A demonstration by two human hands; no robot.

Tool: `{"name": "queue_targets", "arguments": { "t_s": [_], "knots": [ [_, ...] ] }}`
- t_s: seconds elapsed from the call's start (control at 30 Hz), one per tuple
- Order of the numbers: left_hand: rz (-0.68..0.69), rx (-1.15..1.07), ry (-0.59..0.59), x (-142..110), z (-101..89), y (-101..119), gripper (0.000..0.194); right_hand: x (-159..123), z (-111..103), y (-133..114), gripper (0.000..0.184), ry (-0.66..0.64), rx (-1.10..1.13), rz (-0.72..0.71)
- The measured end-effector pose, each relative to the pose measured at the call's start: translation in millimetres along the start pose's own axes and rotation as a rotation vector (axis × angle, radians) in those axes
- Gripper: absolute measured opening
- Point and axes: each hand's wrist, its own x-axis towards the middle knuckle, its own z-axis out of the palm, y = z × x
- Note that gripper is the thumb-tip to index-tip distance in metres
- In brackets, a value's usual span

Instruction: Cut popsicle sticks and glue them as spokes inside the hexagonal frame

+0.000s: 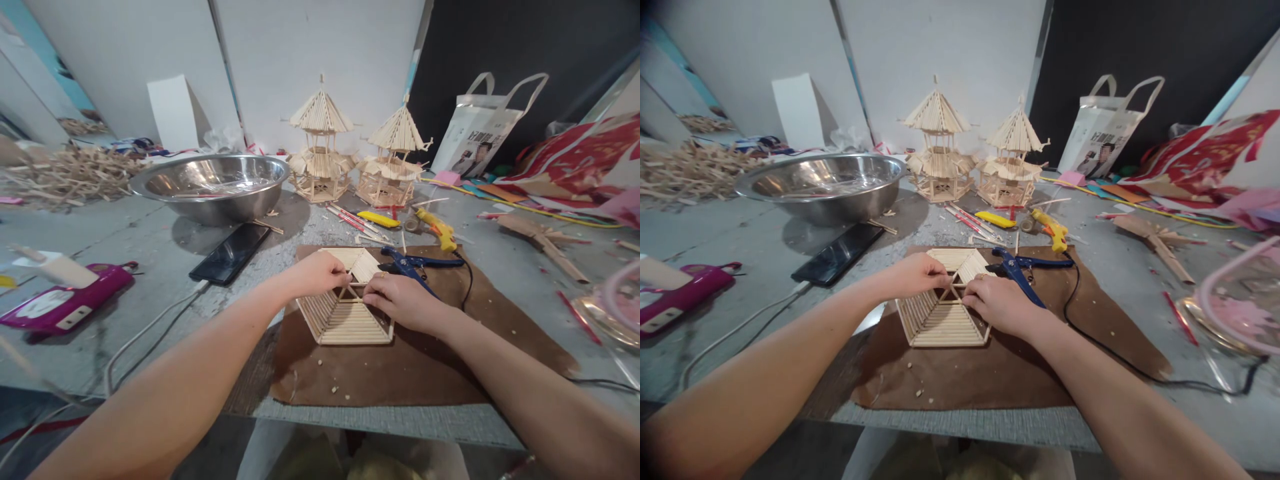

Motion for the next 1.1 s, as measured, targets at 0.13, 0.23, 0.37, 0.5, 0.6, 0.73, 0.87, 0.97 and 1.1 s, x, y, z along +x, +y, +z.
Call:
{"name": "queue_targets", "arguments": {
  "t_s": [0.13, 0.23, 0.37, 0.5, 0.6, 0.73, 0.87, 0.97, 1.1],
  "knots": [
    [-0.015, -0.002, -0.034, -1.1, -0.8, 3.7, 0.035, 0.1, 0.4, -0.4, 0.024, -0.015, -0.023, 0.009],
    [-0.024, -0.015, -0.062, -0.7, -0.8, 5.5, 0.033, 0.2, 0.5, -0.6, 0.024, -0.014, -0.026, 0.015],
    [-0.030, -0.011, -0.084, -0.2, 0.7, 6.5, 0.033, 0.3, -0.1, -0.7, 0.024, -0.014, -0.026, 0.017],
    [-0.016, 0.033, -0.088, -1.7, 1.3, 9.3, 0.032, 0.1, -1.3, -1.8, 0.025, -0.020, -0.031, 0.021],
    [0.014, 0.051, -0.105, -3.4, 1.0, 12.0, 0.030, -0.1, -2.1, -2.8, 0.025, -0.023, -0.030, 0.021],
    [0.022, 0.053, -0.110, -4.8, 1.6, 12.9, 0.027, -0.2, -2.7, -4.0, 0.024, -0.026, -0.031, 0.017],
    [0.025, 0.050, -0.096, -5.0, 3.2, 11.4, 0.026, -0.3, -3.0, -4.3, 0.025, -0.029, -0.017, 0.003],
    [0.031, 0.039, -0.096, -4.9, 4.0, 11.1, 0.025, -0.6, -2.7, -4.4, 0.026, -0.028, -0.018, -0.007],
    [0.028, 0.031, -0.108, -4.6, 4.1, 11.4, 0.024, -1.1, -1.6, -4.6, 0.026, -0.018, -0.030, -0.014]
  ]
}}
